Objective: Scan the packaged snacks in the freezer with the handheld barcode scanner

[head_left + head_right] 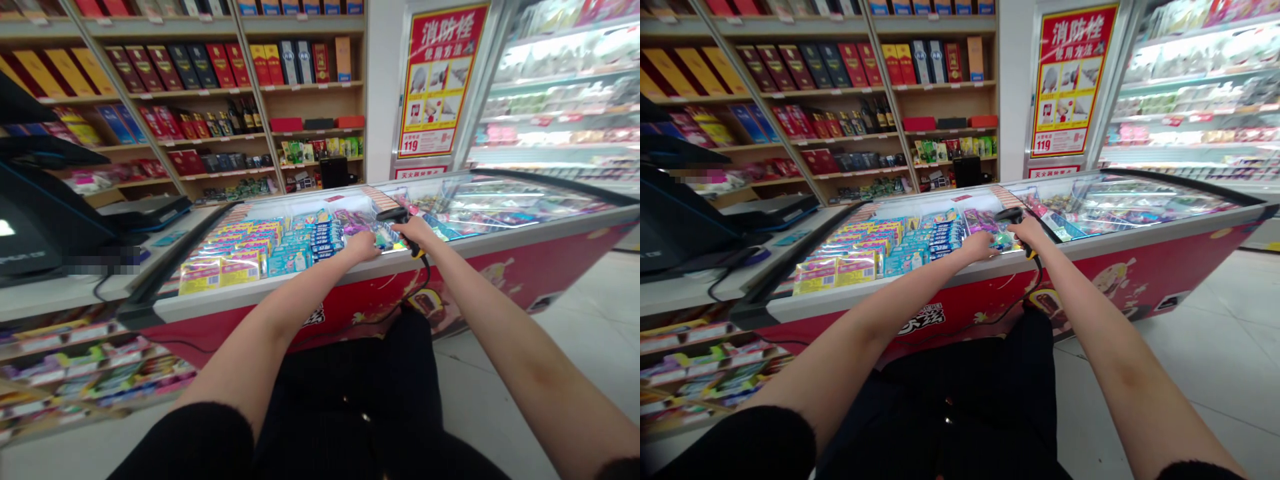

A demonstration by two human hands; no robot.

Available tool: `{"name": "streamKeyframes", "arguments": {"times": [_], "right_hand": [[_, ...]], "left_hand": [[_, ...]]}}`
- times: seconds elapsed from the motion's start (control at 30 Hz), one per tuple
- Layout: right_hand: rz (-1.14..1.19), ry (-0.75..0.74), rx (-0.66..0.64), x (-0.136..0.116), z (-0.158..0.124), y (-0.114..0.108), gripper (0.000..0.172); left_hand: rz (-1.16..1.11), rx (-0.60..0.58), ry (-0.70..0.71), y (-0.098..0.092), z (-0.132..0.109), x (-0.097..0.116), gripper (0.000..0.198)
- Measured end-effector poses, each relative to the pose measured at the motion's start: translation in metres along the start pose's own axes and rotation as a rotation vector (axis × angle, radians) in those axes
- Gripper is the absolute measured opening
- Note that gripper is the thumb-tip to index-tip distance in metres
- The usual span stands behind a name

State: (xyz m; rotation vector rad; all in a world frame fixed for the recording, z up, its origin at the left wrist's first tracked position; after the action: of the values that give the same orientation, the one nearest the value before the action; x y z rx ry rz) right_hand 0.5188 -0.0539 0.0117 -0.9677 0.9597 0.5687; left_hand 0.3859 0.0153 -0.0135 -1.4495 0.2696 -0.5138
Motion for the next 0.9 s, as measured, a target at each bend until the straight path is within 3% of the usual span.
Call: {"name": "streamKeyframes", "arguments": {"times": [0.2,0.5,0.9], "right_hand": [[0.032,0.011,0.016,0.014,0.008,-0.015,0.028],[0.043,0.013,0.007,0.022,0.011,-0.022,0.026],[0.006,-0.008,-0.013,0.016,0.008,-0.018,0.026]], "left_hand": [[0.001,-0.067,-0.087,0.014,0.028,-0.003,0.032],[-0.074,-0.033,-0.145,-0.009,0.070,-0.018,0.033],[-0.138,-0.012,-0.170,-0.023,0.085,-0.034,0.032]]}}
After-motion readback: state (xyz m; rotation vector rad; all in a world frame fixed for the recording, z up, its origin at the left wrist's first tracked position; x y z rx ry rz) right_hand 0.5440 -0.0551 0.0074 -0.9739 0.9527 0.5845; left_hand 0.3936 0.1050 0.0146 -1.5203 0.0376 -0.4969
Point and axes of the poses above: each hand's wrist, its own z-axis towards the middle knuckle, its own y-axis out of the palm, x = y × z, the point moved 9 cm from there along z, towards the middle knuckle, and after that the axes turned 14 degrees about -y, right-handed, at the moved point
